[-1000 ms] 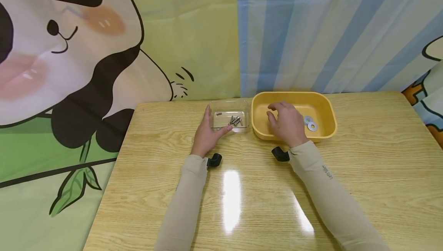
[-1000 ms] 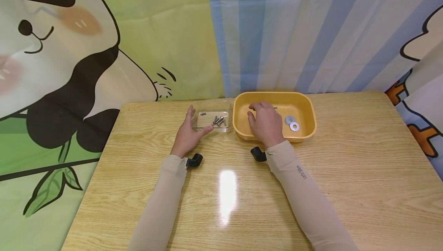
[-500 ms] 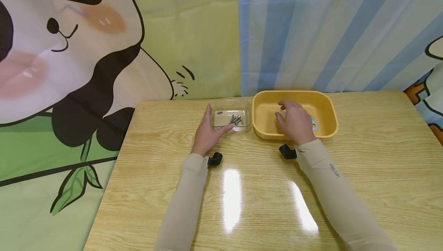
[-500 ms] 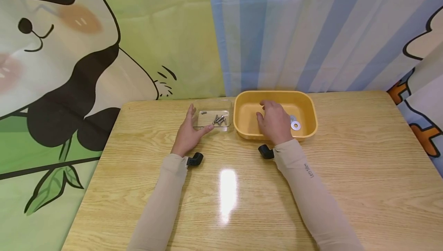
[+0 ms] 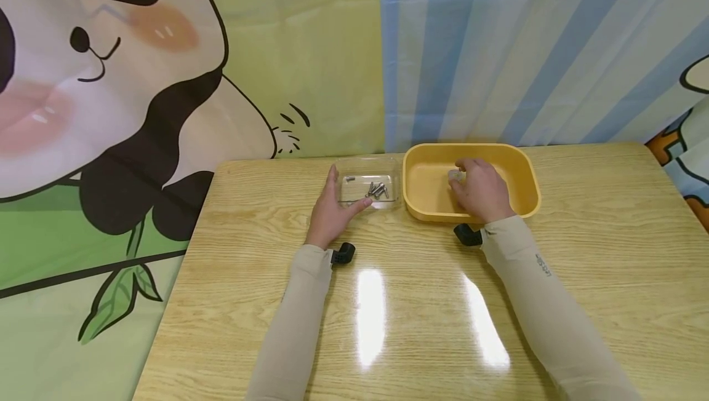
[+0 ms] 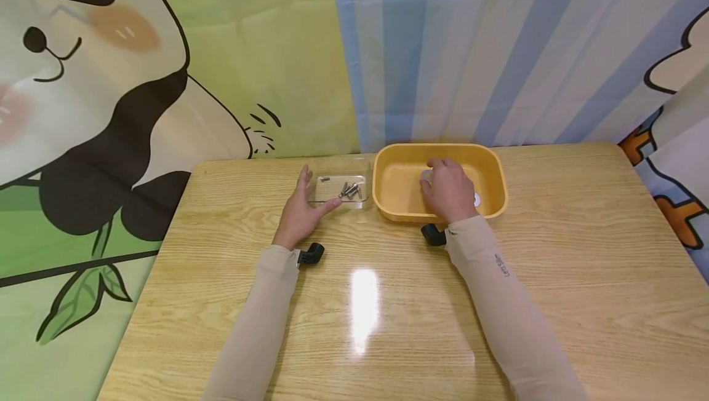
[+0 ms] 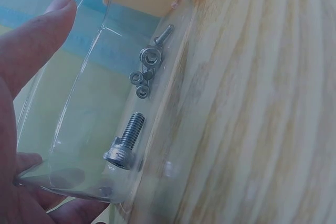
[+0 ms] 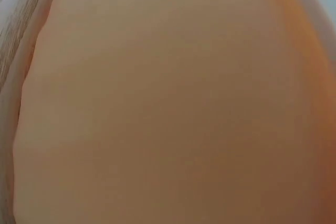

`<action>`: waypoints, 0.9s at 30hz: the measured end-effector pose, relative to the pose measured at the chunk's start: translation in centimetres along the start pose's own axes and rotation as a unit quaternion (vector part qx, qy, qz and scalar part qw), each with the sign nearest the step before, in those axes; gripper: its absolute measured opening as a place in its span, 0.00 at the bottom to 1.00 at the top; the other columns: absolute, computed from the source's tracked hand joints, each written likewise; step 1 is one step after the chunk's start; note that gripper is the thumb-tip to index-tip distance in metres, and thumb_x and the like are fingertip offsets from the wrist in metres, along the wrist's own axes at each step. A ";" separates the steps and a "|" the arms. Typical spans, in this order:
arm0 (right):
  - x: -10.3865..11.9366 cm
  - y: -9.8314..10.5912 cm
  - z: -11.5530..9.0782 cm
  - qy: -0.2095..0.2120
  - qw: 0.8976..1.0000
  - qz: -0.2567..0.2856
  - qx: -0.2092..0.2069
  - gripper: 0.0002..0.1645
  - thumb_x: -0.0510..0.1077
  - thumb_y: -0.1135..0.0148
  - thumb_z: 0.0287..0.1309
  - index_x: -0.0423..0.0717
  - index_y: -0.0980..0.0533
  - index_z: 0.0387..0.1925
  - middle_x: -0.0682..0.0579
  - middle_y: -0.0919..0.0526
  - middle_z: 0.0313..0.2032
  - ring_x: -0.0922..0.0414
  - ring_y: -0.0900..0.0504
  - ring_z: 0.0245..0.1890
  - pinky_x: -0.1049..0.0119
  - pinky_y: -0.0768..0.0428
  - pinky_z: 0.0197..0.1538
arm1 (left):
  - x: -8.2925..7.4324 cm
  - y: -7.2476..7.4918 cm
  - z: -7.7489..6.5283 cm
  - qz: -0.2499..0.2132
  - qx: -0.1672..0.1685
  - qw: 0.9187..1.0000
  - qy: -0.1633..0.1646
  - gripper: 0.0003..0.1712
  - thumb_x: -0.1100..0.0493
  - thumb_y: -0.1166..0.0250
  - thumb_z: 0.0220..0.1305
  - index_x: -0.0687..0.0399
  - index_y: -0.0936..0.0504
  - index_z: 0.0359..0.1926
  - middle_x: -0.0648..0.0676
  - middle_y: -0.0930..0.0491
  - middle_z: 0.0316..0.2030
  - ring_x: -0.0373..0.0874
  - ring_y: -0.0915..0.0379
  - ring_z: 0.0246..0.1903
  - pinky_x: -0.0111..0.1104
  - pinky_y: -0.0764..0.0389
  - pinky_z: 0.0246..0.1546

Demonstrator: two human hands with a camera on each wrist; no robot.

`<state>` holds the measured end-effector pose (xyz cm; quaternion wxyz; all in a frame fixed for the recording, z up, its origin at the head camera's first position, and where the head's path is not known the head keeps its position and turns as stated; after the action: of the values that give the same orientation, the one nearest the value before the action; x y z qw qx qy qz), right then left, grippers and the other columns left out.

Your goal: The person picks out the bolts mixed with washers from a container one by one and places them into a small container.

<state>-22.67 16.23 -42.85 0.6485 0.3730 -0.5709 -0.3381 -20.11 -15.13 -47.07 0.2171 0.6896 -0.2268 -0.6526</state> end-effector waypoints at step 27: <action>-0.8 -0.6 1.1 -0.011 0.990 -0.055 0.132 0.38 0.44 0.45 0.70 0.30 0.42 0.73 0.25 0.39 0.67 0.25 0.40 0.60 0.34 0.35 0.62 | 0.1 0.1 -0.1 -0.002 0.005 1.000 -0.001 0.69 0.29 0.29 0.53 0.27 0.70 0.79 0.52 0.50 0.78 0.58 0.45 0.73 0.59 0.42 0.70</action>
<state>-23.91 16.50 -43.66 0.5677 0.4823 -0.5962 -0.2995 -19.99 -15.24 -47.05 0.2118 0.6904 -0.2285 -0.6529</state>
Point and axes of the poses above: each hand's wrist, its own z-axis towards the middle knuckle, its own y-axis out of the back of the hand, x = y × z, the point moved 1 cm from there along z, towards the middle knuckle
